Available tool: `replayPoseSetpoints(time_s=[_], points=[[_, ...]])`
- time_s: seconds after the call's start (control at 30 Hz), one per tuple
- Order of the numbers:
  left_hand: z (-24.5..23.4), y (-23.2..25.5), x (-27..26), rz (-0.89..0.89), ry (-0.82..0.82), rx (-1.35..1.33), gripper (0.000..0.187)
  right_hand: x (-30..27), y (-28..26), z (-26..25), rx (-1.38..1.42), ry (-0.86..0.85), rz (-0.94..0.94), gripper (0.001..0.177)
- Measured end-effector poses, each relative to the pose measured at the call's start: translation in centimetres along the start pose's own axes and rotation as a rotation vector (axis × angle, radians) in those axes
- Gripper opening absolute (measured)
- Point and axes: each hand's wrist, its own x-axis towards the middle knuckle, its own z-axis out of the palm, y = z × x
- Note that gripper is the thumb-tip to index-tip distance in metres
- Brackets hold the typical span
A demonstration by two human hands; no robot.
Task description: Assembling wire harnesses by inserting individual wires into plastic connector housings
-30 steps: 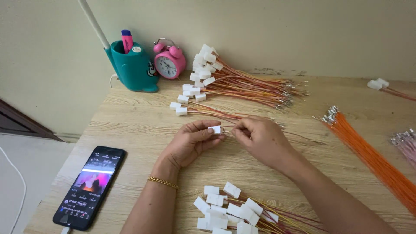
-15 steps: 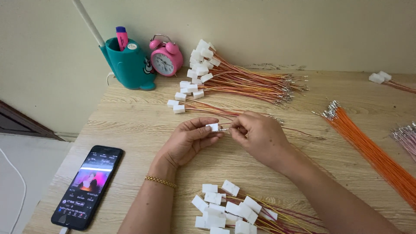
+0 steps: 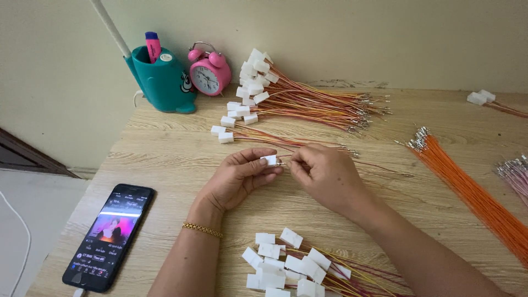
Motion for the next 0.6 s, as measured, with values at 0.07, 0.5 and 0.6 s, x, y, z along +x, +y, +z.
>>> replayPoseSetpoints(time_s=[0.07,0.5,0.6], points=[[0.0,0.0,0.0,-0.004,0.0,0.005,0.03,0.0,0.0,0.2,-0.013,-0.002,0.012,0.014],[0.5,-0.2,-0.1,0.042,0.042,0.034,0.03,-0.1,-0.3,1.1,-0.004,0.059,0.028,0.011],[0.6,-0.2,-0.2,0.042,0.04,0.036,0.03,-0.2,-0.2,1.0,0.003,0.06,0.054,0.011]])
